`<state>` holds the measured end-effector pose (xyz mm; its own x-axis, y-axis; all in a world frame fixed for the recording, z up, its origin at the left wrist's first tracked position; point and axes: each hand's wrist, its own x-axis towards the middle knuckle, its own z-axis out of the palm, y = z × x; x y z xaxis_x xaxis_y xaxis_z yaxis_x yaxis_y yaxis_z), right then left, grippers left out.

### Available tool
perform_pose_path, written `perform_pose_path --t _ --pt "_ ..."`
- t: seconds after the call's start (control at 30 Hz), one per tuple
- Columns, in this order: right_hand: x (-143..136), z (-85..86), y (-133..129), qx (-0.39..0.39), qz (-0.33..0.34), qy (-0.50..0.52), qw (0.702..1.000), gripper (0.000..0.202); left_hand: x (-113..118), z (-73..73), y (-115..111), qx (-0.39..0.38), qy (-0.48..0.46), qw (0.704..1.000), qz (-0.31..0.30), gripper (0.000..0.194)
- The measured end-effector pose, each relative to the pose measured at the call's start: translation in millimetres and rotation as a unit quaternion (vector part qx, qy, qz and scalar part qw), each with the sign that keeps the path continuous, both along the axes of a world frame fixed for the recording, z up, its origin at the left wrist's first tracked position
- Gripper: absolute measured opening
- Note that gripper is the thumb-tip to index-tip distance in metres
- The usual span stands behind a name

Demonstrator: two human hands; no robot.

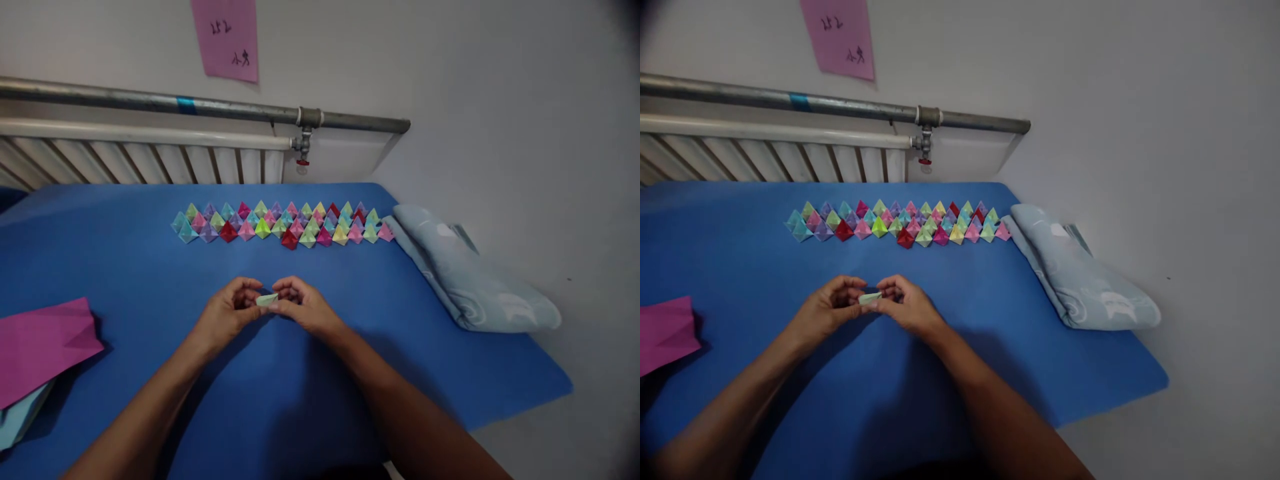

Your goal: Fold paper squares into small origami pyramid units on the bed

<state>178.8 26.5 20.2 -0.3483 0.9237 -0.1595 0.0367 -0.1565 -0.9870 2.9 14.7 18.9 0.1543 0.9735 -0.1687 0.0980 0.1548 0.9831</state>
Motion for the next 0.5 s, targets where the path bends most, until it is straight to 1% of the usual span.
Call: perform_pose_path --t 0.07,0.13,0.27,0.37,0.43,0.5 --pt "-6 -1.9 -2 -0.021 -0.024 0.035 0.999 0.029 2 1.8 -1 -0.004 -0.024 0.999 0.023 0.045" --pt "-11 -3.9 -3 -0.030 -0.045 0.059 0.997 0.025 3 3.5 -2 -0.019 -0.045 0.999 0.023 0.044" --pt "-12 -5.2 -4 -0.020 -0.062 0.045 0.997 0.020 -2 8.7 -4 -0.080 -0.073 0.993 -0.038 0.043" --pt "-11 -4.8 -6 -0.009 -0.057 0.040 0.998 0.025 -5 11.7 -4 -0.099 -0.068 0.990 -0.070 0.029" --pt "-11 -4.9 -7 -0.006 -0.056 0.050 0.997 0.030 -5 11.2 -3 -0.103 -0.075 0.990 -0.056 0.025" --pt "-11 -5.7 -7 -0.003 -0.070 0.064 0.995 0.033 -3 9.0 -3 -0.104 -0.106 0.989 -0.017 0.025"
